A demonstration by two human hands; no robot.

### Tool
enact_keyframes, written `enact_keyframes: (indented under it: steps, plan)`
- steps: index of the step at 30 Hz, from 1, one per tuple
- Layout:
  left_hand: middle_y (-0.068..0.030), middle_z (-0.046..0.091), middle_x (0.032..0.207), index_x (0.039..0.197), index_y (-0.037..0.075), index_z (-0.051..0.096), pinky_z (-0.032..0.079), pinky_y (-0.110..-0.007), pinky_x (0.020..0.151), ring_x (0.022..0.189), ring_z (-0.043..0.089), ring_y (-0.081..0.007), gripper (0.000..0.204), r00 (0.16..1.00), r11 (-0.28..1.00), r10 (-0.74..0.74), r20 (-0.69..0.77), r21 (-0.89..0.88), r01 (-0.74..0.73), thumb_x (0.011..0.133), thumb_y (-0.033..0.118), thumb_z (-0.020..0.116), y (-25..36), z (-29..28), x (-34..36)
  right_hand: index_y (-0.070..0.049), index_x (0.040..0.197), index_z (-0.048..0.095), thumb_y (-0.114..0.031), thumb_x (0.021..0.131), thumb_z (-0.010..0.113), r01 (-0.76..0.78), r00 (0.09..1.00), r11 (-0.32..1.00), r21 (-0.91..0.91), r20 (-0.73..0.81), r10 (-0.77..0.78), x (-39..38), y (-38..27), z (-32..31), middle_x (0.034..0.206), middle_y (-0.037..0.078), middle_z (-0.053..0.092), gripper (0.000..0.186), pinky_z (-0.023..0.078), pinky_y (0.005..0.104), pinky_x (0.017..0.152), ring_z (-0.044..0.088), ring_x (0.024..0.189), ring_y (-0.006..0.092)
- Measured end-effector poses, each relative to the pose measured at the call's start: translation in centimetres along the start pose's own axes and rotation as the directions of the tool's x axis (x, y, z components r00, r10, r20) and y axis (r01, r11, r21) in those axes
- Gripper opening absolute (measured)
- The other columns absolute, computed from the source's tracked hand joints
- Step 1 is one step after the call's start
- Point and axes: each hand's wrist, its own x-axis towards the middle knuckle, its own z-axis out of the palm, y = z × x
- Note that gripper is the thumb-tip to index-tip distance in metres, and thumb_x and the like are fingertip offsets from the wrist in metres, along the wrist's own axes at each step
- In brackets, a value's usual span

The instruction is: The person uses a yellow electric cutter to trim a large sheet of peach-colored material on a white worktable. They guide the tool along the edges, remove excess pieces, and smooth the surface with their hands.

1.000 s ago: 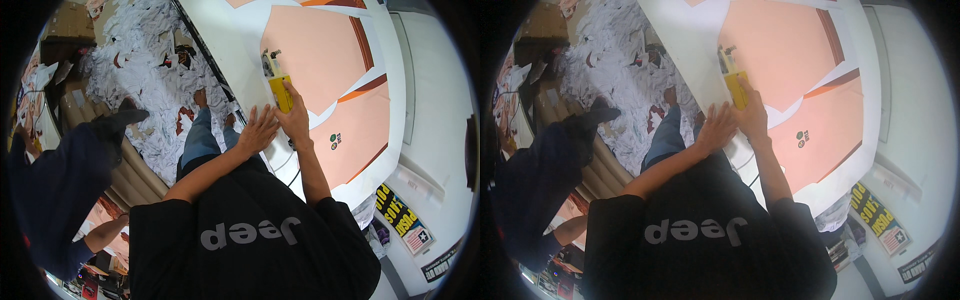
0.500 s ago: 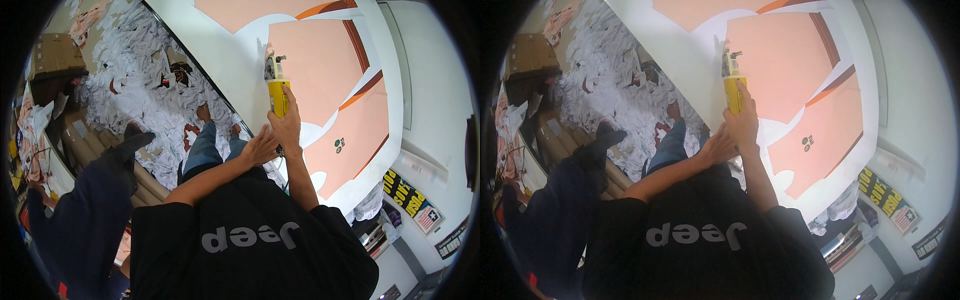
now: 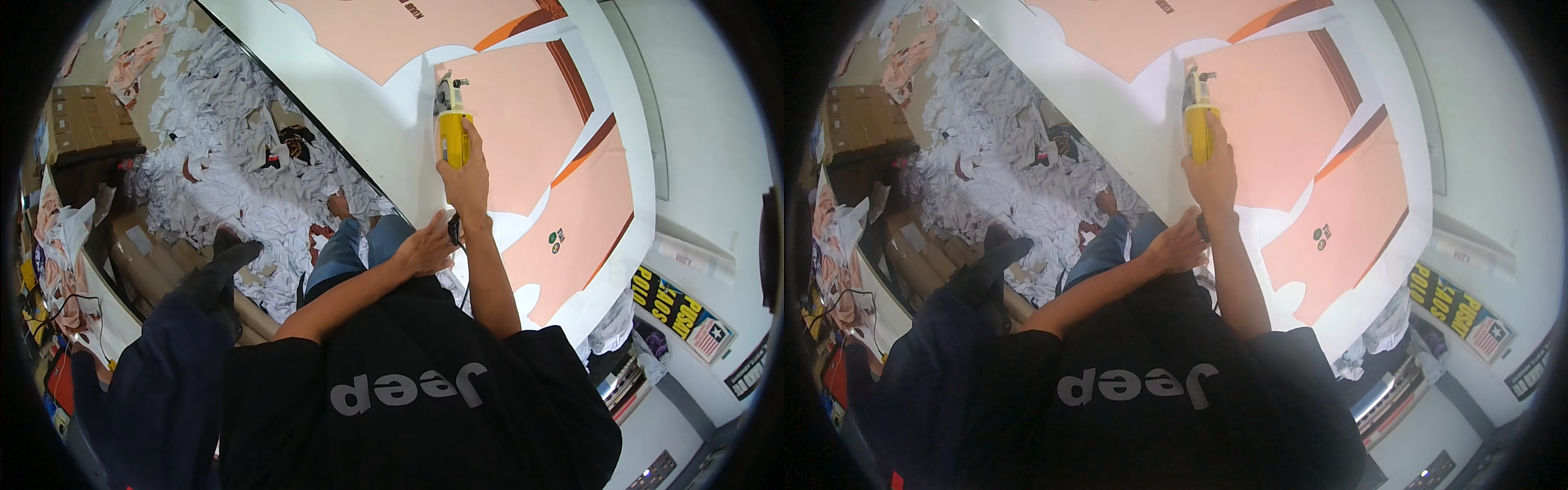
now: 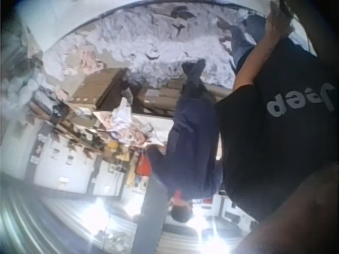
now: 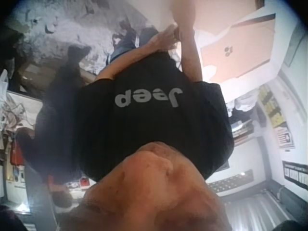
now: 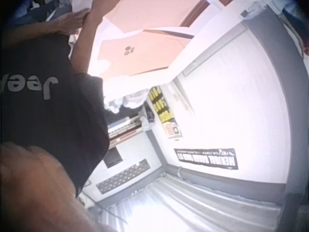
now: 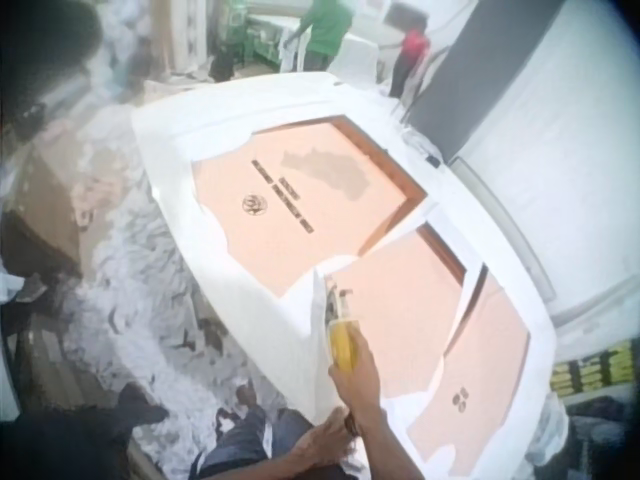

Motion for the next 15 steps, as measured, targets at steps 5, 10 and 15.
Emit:
enact_keyframes:
  steps: [5,10,15]
  plan:
    - [-0.0133,0.056,0.163,0.153,0.008,0.063,0.024,-0.065,0.134,0.157,0.044,-0.0350,0.073,0.998,0.984,0.056,-0.037,-0.166,-0.061,0.099,0.057,0.071,-0.5,-1.2,-0.4,-0.031,0.169,0.039,-0.017,0.091,0.072,0.018,1.000,1.000,-0.015,-0.011,-0.018,2.7,-1.1,0.2,0.143,0.026,0.063,0.086,0.054,0.0555,0.110,0.066,0.129,0.0466]
    - [-0.0055,0.050,0.166,0.162,0.010,0.053,0.018,-0.063,0.138,0.166,0.032,-0.0277,0.081,0.995,0.981,0.085,0.059,-0.180,-0.073,0.101,0.061,0.068,-0.6,-1.7,-0.7,-0.031,0.169,0.040,-0.022,0.093,0.072,0.012,1.000,1.000,-0.002,0.012,-0.012,4.6,-2.5,0.0,0.146,0.025,0.062,0.083,0.053,0.0553,0.112,0.065,0.133,0.0458]
    - [-0.0097,0.059,0.159,0.153,0.010,0.063,0.025,-0.064,0.134,0.159,0.044,-0.0300,0.066,0.989,0.965,0.071,-0.127,-0.241,-0.100,0.097,0.042,0.077,-3.1,-1.6,-2.0,-0.030,0.171,0.038,-0.029,0.097,0.072,-0.006,0.999,1.000,-0.016,0.052,0.006,6.3,-3.7,-0.6,0.147,0.023,0.062,0.081,0.051,0.0548,0.114,0.064,0.135,0.0446]
